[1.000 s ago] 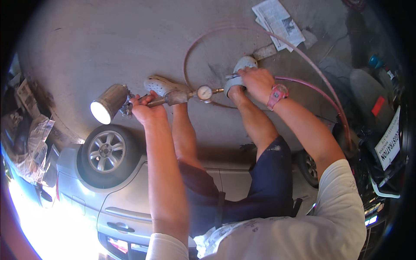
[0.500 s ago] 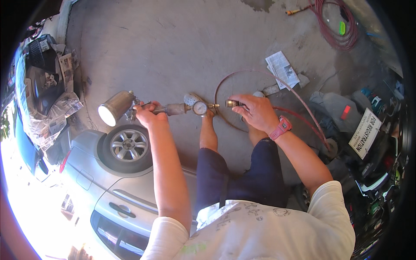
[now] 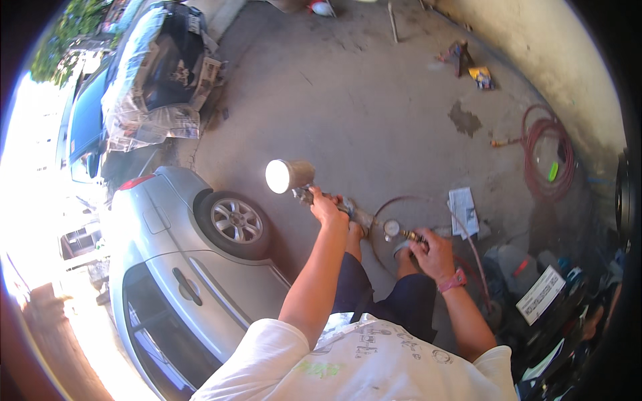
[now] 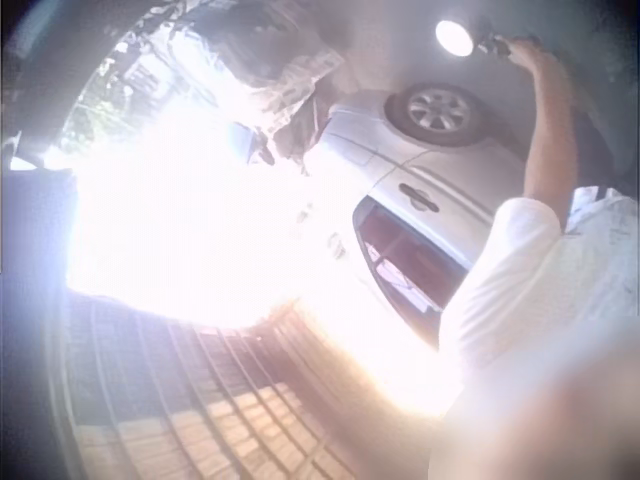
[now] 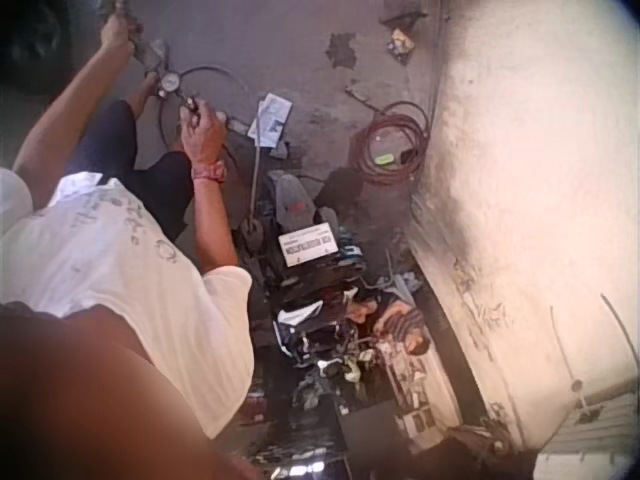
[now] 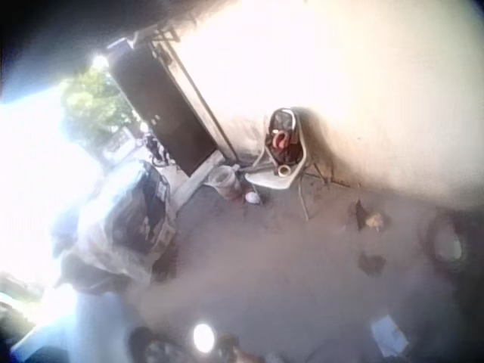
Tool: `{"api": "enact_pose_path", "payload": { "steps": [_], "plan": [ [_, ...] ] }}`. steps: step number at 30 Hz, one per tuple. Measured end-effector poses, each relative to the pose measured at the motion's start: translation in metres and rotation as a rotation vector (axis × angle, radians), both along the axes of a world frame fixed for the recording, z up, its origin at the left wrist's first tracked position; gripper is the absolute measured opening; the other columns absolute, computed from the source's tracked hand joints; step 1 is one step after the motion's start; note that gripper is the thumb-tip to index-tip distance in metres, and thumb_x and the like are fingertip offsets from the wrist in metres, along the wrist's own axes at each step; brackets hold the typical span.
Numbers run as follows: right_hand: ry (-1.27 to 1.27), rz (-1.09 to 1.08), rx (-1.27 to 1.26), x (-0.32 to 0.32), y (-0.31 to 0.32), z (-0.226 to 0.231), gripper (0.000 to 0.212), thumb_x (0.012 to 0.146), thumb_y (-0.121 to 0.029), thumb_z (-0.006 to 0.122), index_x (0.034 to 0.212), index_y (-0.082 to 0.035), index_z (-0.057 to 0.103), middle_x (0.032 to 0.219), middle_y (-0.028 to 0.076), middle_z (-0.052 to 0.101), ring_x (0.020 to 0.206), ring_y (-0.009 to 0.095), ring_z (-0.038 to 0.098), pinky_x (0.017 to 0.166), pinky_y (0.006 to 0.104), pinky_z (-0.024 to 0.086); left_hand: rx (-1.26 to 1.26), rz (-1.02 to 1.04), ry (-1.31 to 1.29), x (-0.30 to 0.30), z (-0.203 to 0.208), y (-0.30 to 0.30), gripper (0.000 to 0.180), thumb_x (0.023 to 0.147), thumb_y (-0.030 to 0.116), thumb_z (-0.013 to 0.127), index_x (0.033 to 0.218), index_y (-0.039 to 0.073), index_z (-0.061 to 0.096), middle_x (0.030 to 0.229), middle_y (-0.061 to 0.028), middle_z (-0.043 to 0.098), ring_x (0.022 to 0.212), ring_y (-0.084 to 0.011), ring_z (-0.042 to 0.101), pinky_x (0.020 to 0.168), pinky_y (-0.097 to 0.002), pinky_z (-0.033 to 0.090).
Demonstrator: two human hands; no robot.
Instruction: The person adjusts newspaper masking on the front bumper of a car, then picks up a spray gun, connects the air hose, and tests the spray gun by firing short bursts. The person remains near the car and does not complete a full paint application.
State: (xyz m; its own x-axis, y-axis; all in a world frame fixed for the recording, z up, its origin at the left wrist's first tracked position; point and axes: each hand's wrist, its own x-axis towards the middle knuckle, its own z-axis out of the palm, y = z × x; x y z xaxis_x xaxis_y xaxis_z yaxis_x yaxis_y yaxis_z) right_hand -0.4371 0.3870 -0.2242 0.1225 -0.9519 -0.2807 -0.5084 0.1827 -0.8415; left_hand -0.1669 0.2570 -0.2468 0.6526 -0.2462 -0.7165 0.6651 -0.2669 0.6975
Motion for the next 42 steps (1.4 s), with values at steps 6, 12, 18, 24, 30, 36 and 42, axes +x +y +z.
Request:
{"api": "enact_pose_path", "payload": {
  "steps": [6, 12, 18, 24, 30, 36, 42],
  "plan": [
    [0.030, -0.057, -0.095, -0.001, 0.034, 0.047, 0.035, 0.093, -0.039, 0.075, 0.117, -0.014, 0.075, 0.089, 0.011, 0.076, 0.077, 0.030, 0.075, 0.065, 0.0367, 0.058, -0.014, -0.113, -0.111, -0.033, 0.055, 0.024, 0.030, 0.109, 0.039, 0.055, 0.109, 0.010, 0.053, 0.075, 0.0020, 0.040, 0.065, -0.0112, 0.042, 0.063, -0.0334, 0.050],
    [0.045, -0.052, -0.260, -0.010, 0.053, 0.066, 0.029, 0.096, -0.036, 0.071, 0.104, -0.008, 0.072, 0.087, 0.014, 0.075, 0.077, 0.034, 0.073, 0.066, 0.0423, 0.056, -0.084, -0.088, -0.151, -0.051, 0.099, 0.031, 0.032, 0.107, 0.040, 0.059, 0.101, 0.010, 0.052, 0.073, 0.0024, 0.040, 0.061, -0.0121, 0.041, 0.061, -0.0354, 0.048],
    [-0.243, -0.002, 0.005, -0.017, 0.075, 0.088, 0.033, 0.104, -0.035, 0.062, 0.099, -0.003, 0.066, 0.074, 0.008, 0.065, 0.060, 0.023, 0.062, 0.055, 0.0386, 0.045, -0.278, -0.383, -0.046, -0.056, 0.154, 0.036, 0.034, 0.107, 0.043, 0.059, 0.115, 0.010, 0.058, 0.069, 0.0059, 0.034, 0.057, -0.0107, 0.037, 0.058, -0.0323, 0.042],
    [-0.713, -0.089, 0.483, -0.033, 0.088, 0.134, 0.034, 0.111, -0.033, 0.054, 0.099, -0.003, 0.064, 0.070, -0.005, 0.050, 0.055, 0.000, 0.037, 0.049, 0.0201, 0.027, -0.466, -0.590, 0.144, -0.086, 0.182, 0.032, 0.036, 0.108, 0.044, 0.057, 0.121, 0.010, 0.059, 0.068, 0.0068, 0.030, 0.057, -0.0088, 0.031, 0.056, -0.0303, 0.033],
    [-0.378, -0.054, 0.113, -0.038, 0.087, 0.128, 0.032, 0.106, -0.034, 0.061, 0.101, -0.003, 0.065, 0.069, 0.001, 0.057, 0.057, 0.013, 0.049, 0.056, 0.0313, 0.041, -0.350, -0.487, 0.033, -0.093, 0.173, 0.019, 0.033, 0.108, 0.041, 0.058, 0.115, 0.009, 0.057, 0.069, 0.0039, 0.035, 0.057, -0.0109, 0.037, 0.056, -0.0335, 0.040],
    [0.143, -0.065, 0.216, -0.109, 0.166, 0.066, 0.046, 0.098, -0.041, 0.069, 0.089, 0.004, 0.067, 0.065, 0.017, 0.061, 0.061, 0.030, 0.062, 0.061, 0.0433, 0.047, -0.231, -0.257, -0.085, -0.075, 0.159, 0.034, 0.030, 0.106, 0.038, 0.061, 0.100, 0.010, 0.051, 0.068, 0.0005, 0.041, 0.055, -0.0143, 0.041, 0.053, -0.0347, 0.041],
    [0.151, -0.081, 0.171, -0.049, 0.136, 0.017, 0.044, 0.100, -0.040, 0.065, 0.087, 0.002, 0.067, 0.065, 0.024, 0.061, 0.061, 0.039, 0.067, 0.056, 0.0474, 0.045, -0.219, 0.035, 0.030, 0.039, 0.162, -0.004, 0.047, 0.105, 0.049, 0.057, 0.087, 0.006, 0.052, 0.064, -0.0046, 0.046, 0.051, -0.0192, 0.045, 0.049, -0.0398, 0.041]
  ]
}}
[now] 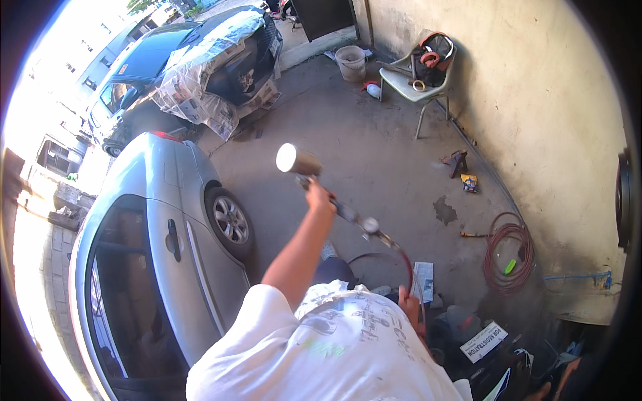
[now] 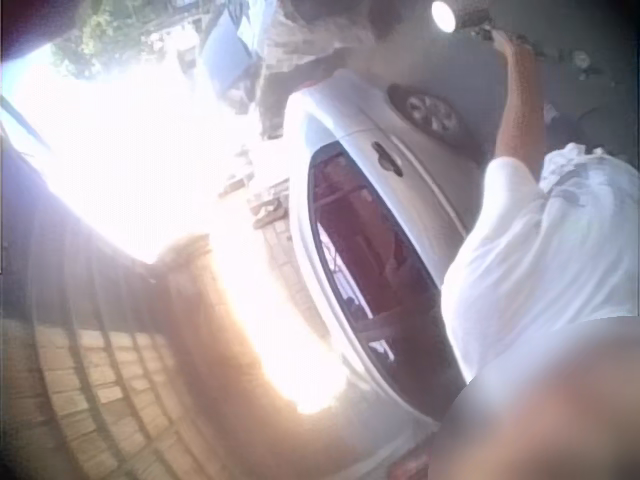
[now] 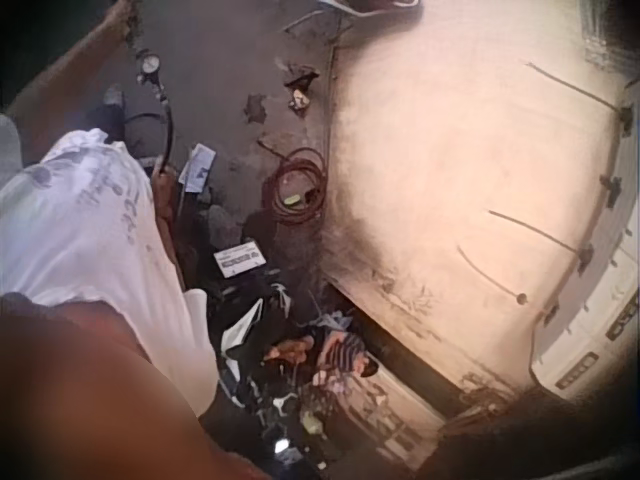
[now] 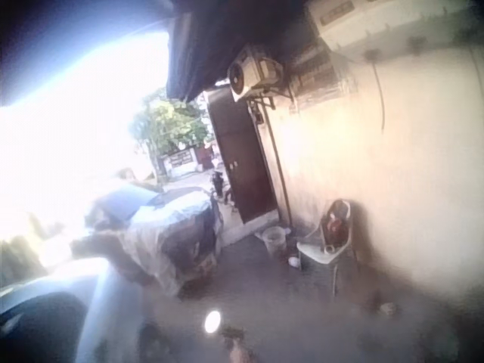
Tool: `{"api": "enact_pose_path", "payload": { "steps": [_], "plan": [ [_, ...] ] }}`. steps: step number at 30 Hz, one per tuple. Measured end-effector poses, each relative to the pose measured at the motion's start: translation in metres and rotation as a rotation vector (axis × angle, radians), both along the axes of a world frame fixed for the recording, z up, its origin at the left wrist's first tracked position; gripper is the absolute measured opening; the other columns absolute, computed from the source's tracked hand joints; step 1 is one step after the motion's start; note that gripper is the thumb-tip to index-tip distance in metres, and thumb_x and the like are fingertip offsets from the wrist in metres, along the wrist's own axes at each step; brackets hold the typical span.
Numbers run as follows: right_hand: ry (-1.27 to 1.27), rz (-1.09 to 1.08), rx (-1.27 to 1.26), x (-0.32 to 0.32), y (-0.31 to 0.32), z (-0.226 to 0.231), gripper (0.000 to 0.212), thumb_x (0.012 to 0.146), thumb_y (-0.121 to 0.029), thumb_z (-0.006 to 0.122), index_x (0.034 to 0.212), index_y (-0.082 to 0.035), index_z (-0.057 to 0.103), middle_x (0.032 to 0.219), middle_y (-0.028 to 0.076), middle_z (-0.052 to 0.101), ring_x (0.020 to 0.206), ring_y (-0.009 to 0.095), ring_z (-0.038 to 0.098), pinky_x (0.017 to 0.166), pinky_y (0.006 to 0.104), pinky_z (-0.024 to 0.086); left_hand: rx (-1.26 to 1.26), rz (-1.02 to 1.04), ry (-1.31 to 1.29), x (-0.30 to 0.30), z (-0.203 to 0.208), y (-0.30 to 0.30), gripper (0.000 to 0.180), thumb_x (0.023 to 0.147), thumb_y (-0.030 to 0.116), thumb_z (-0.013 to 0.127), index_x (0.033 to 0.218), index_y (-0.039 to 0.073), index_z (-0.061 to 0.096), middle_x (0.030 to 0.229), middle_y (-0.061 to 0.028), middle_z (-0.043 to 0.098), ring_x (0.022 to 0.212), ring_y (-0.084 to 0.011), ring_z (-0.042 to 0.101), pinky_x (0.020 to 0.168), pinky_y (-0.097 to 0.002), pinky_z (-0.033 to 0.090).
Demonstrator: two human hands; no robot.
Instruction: The person adjusts newspaper masking on the front bumper of a car, then picks up a spray gun, connects the air hose, and tests the spray gun by firing short bursts. The person remains near the car and does not complete a full paint application.
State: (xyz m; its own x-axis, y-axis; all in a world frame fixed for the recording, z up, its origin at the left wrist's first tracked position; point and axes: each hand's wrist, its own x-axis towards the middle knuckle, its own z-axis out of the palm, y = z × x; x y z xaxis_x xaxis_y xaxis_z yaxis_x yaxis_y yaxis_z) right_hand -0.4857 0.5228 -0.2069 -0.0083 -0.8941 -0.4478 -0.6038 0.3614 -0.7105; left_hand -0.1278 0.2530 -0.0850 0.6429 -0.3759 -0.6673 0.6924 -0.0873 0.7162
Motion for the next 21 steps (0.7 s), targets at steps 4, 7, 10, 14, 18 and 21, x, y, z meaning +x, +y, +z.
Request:
{"api": "enact_pose_path", "payload": {
  "steps": [4, 7, 10, 14, 18, 21],
  "plan": [
    [-0.003, 0.228, -0.174, 0.014, -0.035, 0.015, 0.044, 0.097, -0.042, 0.068, 0.085, 0.000, 0.068, 0.075, 0.024, 0.067, 0.072, 0.043, 0.068, 0.062, 0.0502, 0.048, -0.111, -0.010, -0.266, 0.115, 0.034, -0.022, 0.033, 0.105, 0.041, 0.062, 0.095, 0.010, 0.053, 0.063, -0.0015, 0.043, 0.049, -0.0166, 0.045, 0.047, -0.0372, 0.041],
    [-0.005, 0.296, 0.012, -0.002, -0.040, 0.029, 0.038, 0.092, -0.039, 0.072, 0.083, -0.002, 0.071, 0.084, 0.021, 0.071, 0.090, 0.042, 0.069, 0.078, 0.0520, 0.050, -0.151, 0.063, -0.391, 0.194, 0.059, -0.027, 0.034, 0.104, 0.041, 0.063, 0.094, 0.011, 0.053, 0.063, -0.0016, 0.044, 0.050, -0.0177, 0.047, 0.048, -0.0373, 0.041],
    [0.300, 0.436, -0.145, -0.017, -0.053, 0.037, 0.035, 0.088, -0.039, 0.076, 0.082, -0.004, 0.075, 0.085, 0.017, 0.073, 0.104, 0.039, 0.068, 0.096, 0.0525, 0.049, -0.161, 0.194, -0.374, 0.288, 0.087, -0.037, 0.034, 0.104, 0.041, 0.062, 0.093, 0.010, 0.057, 0.062, -0.0007, 0.043, 0.051, -0.0182, 0.045, 0.048, -0.0389, 0.042],
    [0.496, 0.760, -0.462, -0.007, -0.103, 0.056, 0.034, 0.083, -0.039, 0.080, 0.081, -0.006, 0.077, 0.089, 0.016, 0.073, 0.112, 0.036, 0.065, 0.113, 0.0573, 0.039, -0.255, 0.274, -0.357, 0.422, 0.119, -0.056, 0.027, 0.104, 0.038, 0.062, 0.094, 0.013, 0.056, 0.061, 0.0039, 0.041, 0.049, -0.0125, 0.041, 0.047, -0.0357, 0.043],
    [0.428, 0.941, -0.426, 0.039, -0.175, 0.090, 0.039, 0.088, -0.043, 0.076, 0.081, -0.006, 0.065, 0.092, 0.017, 0.072, 0.102, 0.039, 0.066, 0.106, 0.0591, 0.044, -0.182, 0.342, -0.470, 0.552, 0.137, -0.078, 0.029, 0.104, 0.037, 0.064, 0.094, 0.011, 0.056, 0.064, 0.0027, 0.042, 0.049, -0.0115, 0.041, 0.047, -0.0317, 0.043],
    [0.391, 0.832, -0.364, 0.086, -0.231, 0.108, 0.044, 0.095, -0.048, 0.067, 0.088, -0.006, 0.055, 0.088, 0.018, 0.070, 0.087, 0.044, 0.067, 0.086, 0.0575, 0.052, -0.224, 0.363, -0.400, 0.636, 0.155, -0.078, 0.028, 0.106, 0.035, 0.061, 0.093, 0.011, 0.054, 0.066, 0.0028, 0.041, 0.049, -0.0103, 0.040, 0.048, -0.0299, 0.043]
  ]
}}
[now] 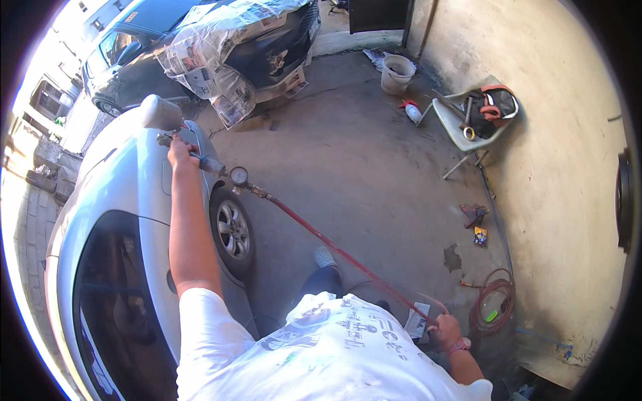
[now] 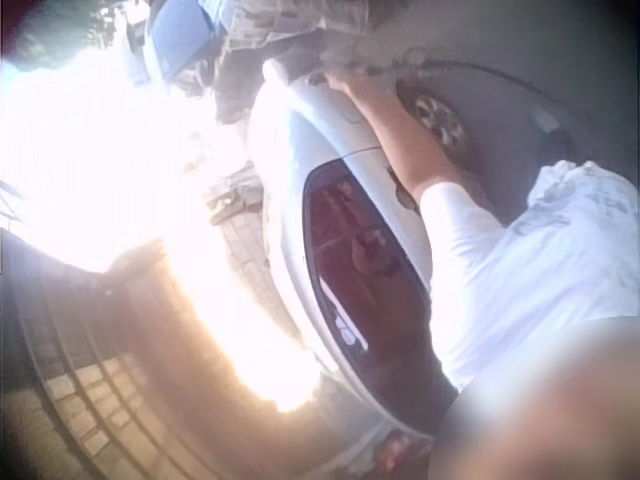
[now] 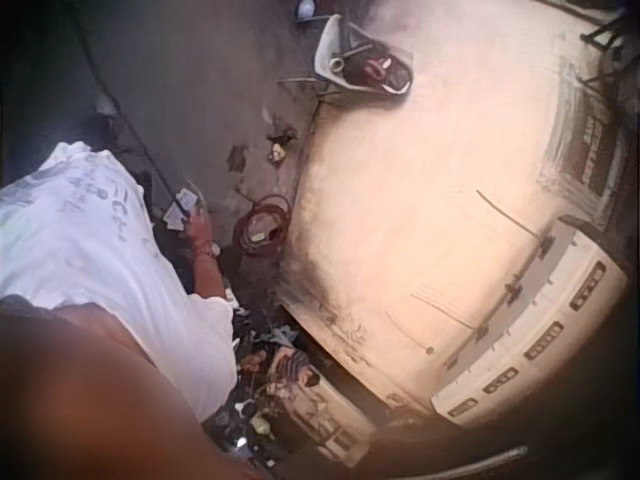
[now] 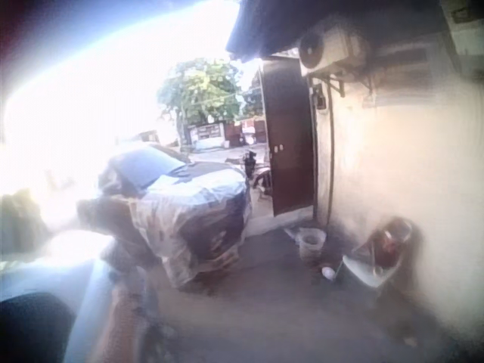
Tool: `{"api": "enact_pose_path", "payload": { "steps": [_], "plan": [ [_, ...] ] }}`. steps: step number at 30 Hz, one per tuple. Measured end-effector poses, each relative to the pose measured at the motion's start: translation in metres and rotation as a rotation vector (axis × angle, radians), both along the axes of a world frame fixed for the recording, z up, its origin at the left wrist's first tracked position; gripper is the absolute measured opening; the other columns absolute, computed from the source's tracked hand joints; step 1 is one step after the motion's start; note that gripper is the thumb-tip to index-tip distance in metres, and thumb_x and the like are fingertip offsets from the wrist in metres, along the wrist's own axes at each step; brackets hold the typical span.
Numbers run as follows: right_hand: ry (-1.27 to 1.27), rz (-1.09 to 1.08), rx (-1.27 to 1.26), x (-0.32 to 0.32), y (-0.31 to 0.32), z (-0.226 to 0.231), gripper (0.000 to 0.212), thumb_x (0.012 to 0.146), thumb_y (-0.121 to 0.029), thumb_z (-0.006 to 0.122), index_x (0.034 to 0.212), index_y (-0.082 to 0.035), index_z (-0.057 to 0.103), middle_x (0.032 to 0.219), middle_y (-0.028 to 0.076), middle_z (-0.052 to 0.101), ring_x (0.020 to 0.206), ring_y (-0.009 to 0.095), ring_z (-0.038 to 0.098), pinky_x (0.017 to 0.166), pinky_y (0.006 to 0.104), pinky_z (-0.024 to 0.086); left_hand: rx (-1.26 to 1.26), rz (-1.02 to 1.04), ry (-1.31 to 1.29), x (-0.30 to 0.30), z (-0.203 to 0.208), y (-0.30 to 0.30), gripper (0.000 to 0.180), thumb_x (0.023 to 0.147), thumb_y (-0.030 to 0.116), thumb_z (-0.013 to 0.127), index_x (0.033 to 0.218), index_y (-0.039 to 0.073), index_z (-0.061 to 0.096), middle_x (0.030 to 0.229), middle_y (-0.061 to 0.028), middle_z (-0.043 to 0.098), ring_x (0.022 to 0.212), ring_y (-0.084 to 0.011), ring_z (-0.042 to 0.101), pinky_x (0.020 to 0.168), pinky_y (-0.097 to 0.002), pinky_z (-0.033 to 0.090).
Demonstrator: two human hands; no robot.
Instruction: The person adjusts newspaper masking on the front bumper of a car, then picks up a spray gun, connects the air hose, and tests the spray gun by firing short bursts. The person remains near the car and does not complete a full paint application.
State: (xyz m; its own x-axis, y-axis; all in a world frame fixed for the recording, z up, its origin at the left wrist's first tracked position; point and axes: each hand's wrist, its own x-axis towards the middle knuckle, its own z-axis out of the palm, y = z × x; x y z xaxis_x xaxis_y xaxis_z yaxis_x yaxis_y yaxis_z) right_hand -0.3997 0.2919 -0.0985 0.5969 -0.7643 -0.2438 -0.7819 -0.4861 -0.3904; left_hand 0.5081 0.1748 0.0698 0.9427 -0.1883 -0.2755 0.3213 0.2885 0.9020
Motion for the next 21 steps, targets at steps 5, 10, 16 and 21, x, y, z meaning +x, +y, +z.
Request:
{"api": "enact_pose_path", "payload": {
  "steps": [5, 10, 16, 21],
  "plan": [
    [0.226, -0.447, -0.053, 0.100, -0.101, -0.017, 0.045, 0.100, -0.043, 0.065, 0.114, -0.004, 0.048, 0.080, 0.028, 0.068, 0.080, 0.053, 0.066, 0.071, 0.0609, 0.051, -0.062, -0.001, 0.057, 0.062, 0.005, -0.009, 0.029, 0.108, 0.035, 0.057, 0.090, 0.013, 0.051, 0.065, 0.0040, 0.039, 0.050, -0.0089, 0.040, 0.049, -0.0285, 0.044],
    [0.406, -0.432, 0.179, 0.213, -0.211, -0.025, 0.077, 0.097, -0.041, 0.069, 0.154, -0.002, 0.035, 0.142, 0.032, 0.054, 0.133, 0.047, 0.052, 0.110, 0.0510, 0.044, -0.094, -0.035, 0.058, 0.029, -0.069, -0.058, 0.023, 0.107, 0.029, 0.060, 0.098, 0.010, 0.051, 0.071, 0.0004, 0.046, 0.054, -0.0117, 0.046, 0.055, -0.0349, 0.048],
    [-0.536, -0.022, 0.039, 0.439, -0.338, 0.042, 0.075, 0.096, -0.039, 0.072, 0.154, -0.003, 0.041, 0.150, 0.028, 0.052, 0.138, 0.044, 0.050, 0.115, 0.0474, 0.042, -0.253, -0.543, 0.092, -0.092, -0.145, -0.145, 0.033, 0.099, 0.035, 0.074, 0.094, 0.009, 0.054, 0.079, -0.0039, 0.056, 0.081, -0.0179, 0.059, 0.074, -0.0398, 0.050],
    [-0.655, 0.158, 0.342, 0.572, -0.437, 0.072, 0.083, 0.094, -0.052, 0.074, 0.154, -0.004, 0.042, 0.146, 0.025, 0.055, 0.136, 0.038, 0.055, 0.113, 0.0437, 0.044, -0.429, -1.076, 0.374, -0.168, -0.146, -0.249, 0.094, 0.092, 0.090, 0.025, 0.144, 0.013, 0.041, 0.117, -0.0113, 0.060, 0.110, -0.0275, 0.059, 0.102, -0.0476, 0.045]
  ]
}}
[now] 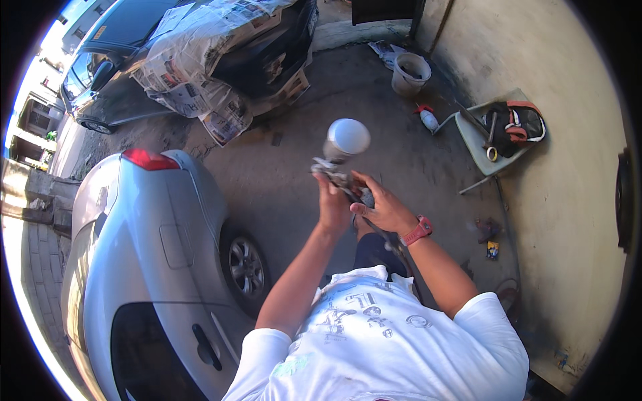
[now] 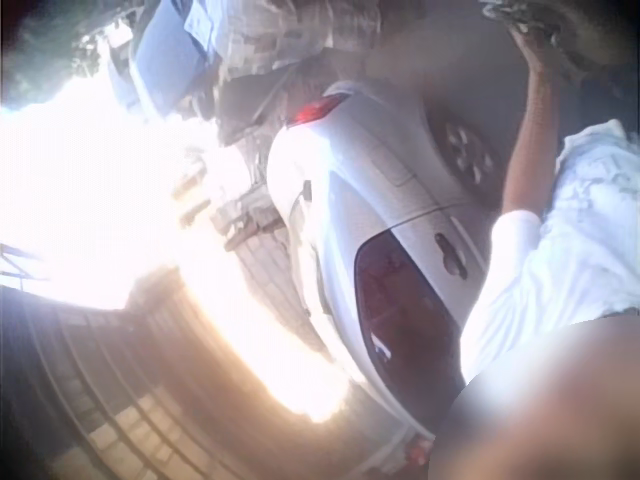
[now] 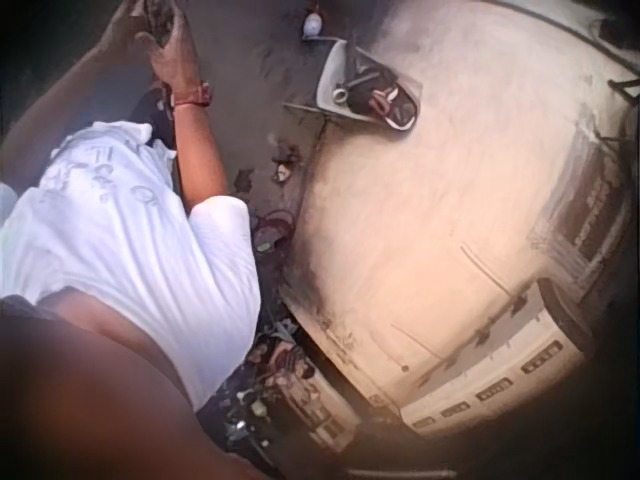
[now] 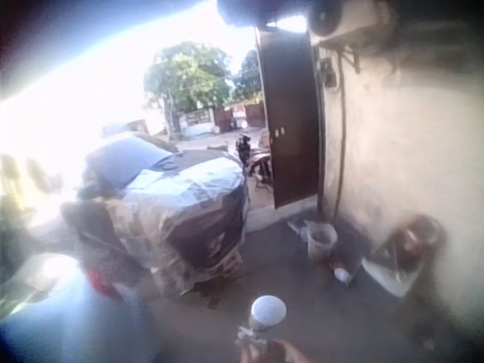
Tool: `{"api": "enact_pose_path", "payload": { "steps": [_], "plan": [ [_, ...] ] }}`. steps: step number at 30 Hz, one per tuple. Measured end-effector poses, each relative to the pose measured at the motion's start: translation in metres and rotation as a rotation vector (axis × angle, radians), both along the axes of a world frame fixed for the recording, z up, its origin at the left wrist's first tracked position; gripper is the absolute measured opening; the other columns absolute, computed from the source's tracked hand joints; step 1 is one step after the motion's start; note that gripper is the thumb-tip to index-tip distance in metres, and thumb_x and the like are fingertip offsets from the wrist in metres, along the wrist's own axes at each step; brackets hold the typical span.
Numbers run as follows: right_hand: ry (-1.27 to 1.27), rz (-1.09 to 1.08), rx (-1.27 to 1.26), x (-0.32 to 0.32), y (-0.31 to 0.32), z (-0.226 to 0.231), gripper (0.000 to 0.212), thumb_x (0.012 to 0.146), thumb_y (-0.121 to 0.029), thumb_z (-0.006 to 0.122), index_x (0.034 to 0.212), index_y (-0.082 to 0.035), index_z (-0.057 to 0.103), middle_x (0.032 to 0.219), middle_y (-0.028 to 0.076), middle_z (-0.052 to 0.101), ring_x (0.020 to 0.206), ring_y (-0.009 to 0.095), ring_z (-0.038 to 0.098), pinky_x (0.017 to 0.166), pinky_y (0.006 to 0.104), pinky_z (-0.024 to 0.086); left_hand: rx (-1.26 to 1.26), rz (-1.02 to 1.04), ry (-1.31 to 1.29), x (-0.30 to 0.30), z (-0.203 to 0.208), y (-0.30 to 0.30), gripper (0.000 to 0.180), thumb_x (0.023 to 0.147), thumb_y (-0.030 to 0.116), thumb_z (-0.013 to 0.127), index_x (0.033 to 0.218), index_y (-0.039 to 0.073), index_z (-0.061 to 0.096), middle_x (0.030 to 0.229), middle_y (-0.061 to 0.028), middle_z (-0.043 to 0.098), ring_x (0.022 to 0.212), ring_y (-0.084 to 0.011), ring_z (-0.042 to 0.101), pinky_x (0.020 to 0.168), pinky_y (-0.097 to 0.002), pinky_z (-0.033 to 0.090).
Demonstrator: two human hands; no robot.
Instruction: The person adjusts newspaper masking on the front bumper of a car, then picks up a spray gun, connects the air hose, and tests the spray gun by firing short bursts. The person remains near the car and does not complete a full paint application.
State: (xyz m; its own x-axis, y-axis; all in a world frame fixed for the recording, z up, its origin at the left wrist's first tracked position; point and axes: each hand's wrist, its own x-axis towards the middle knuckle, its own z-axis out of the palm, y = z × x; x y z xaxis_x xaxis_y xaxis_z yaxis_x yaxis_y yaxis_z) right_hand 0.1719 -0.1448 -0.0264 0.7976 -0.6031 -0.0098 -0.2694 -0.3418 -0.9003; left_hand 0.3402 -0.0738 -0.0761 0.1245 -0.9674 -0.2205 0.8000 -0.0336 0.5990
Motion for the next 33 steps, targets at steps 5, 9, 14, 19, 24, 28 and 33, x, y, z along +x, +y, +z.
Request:
{"api": "enact_pose_path", "payload": {
  "steps": [5, 9, 14, 19, 24, 28, 33],
  "plan": [
    [-0.092, -0.310, 0.146, 0.015, -0.124, -0.013, 0.083, 0.091, -0.057, 0.075, 0.148, -0.003, 0.050, 0.124, 0.021, 0.070, 0.116, 0.035, 0.069, 0.098, 0.0409, 0.053, 0.102, -0.141, 0.072, -0.047, 0.007, -0.126, 0.108, 0.087, 0.094, 0.016, 0.165, 0.020, 0.020, 0.156, -0.0081, 0.042, 0.148, -0.0290, 0.037, 0.121, -0.0504, 0.028],
    [-0.013, -0.559, 0.027, 0.019, -0.201, -0.015, 0.048, 0.092, -0.034, 0.079, 0.128, -0.003, 0.069, 0.105, 0.020, 0.077, 0.100, 0.030, 0.077, 0.082, 0.0381, 0.058, 0.104, -0.208, 0.109, -0.048, 0.006, -0.217, 0.098, 0.091, 0.089, 0.016, 0.166, 0.025, 0.018, 0.159, -0.0065, 0.039, 0.150, -0.0261, 0.035, 0.123, -0.0498, 0.026],
    [0.043, -0.567, 0.048, 0.039, -0.267, -0.015, 0.040, 0.095, -0.018, 0.073, 0.133, -0.006, 0.069, 0.110, 0.020, 0.077, 0.103, 0.031, 0.076, 0.084, 0.0372, 0.058, 0.129, -0.214, -0.021, -0.038, 0.013, -0.288, 0.099, 0.095, 0.085, 0.017, 0.169, 0.021, 0.001, 0.174, -0.0106, 0.009, 0.161, -0.0280, 0.005, 0.129, -0.0452, 0.011],
    [-0.124, -0.514, 0.090, 0.080, -0.346, -0.012, 0.044, 0.104, -0.020, 0.062, 0.145, -0.004, 0.059, 0.130, 0.019, 0.071, 0.118, 0.025, 0.071, 0.089, 0.0374, 0.058, 0.213, -0.426, -0.145, 0.012, 0.021, -0.353, 0.107, 0.093, 0.087, 0.024, 0.168, 0.016, -0.005, 0.174, -0.0135, 0.005, 0.161, -0.0315, 0.002, 0.129, -0.0490, 0.013],
    [-0.324, -0.689, 0.137, 0.094, -0.449, 0.031, 0.035, 0.108, -0.030, 0.057, 0.126, -0.002, 0.069, 0.117, 0.010, 0.074, 0.107, 0.016, 0.072, 0.059, 0.0281, 0.057, 0.059, -0.553, -0.449, 0.101, 0.023, -0.394, 0.113, 0.093, 0.087, 0.033, 0.167, 0.006, 0.008, 0.172, -0.0194, 0.013, 0.160, -0.0345, 0.014, 0.127, -0.0518, 0.020],
    [-0.115, -0.803, 0.123, 0.104, -0.530, 0.036, 0.039, 0.107, -0.037, 0.058, 0.115, -0.002, 0.073, 0.106, 0.007, 0.076, 0.081, 0.010, 0.067, 0.049, 0.0255, 0.047, 0.250, -0.583, -0.509, 0.179, 0.002, -0.427, 0.100, 0.099, 0.078, 0.039, 0.164, 0.005, 0.024, 0.169, -0.0187, 0.027, 0.158, -0.0334, 0.022, 0.126, -0.0514, 0.024],
    [-0.019, -0.983, 0.406, 0.125, -0.602, 0.005, 0.051, 0.104, -0.049, 0.057, 0.128, -0.007, 0.072, 0.119, 0.007, 0.077, 0.085, 0.007, 0.065, 0.055, 0.0220, 0.040, 0.256, -0.567, -0.706, 0.247, -0.009, -0.460, 0.076, 0.106, 0.062, 0.046, 0.155, 0.004, 0.047, 0.159, -0.0168, 0.046, 0.151, -0.0297, 0.039, 0.124, -0.0404, 0.030]
  ]
}}
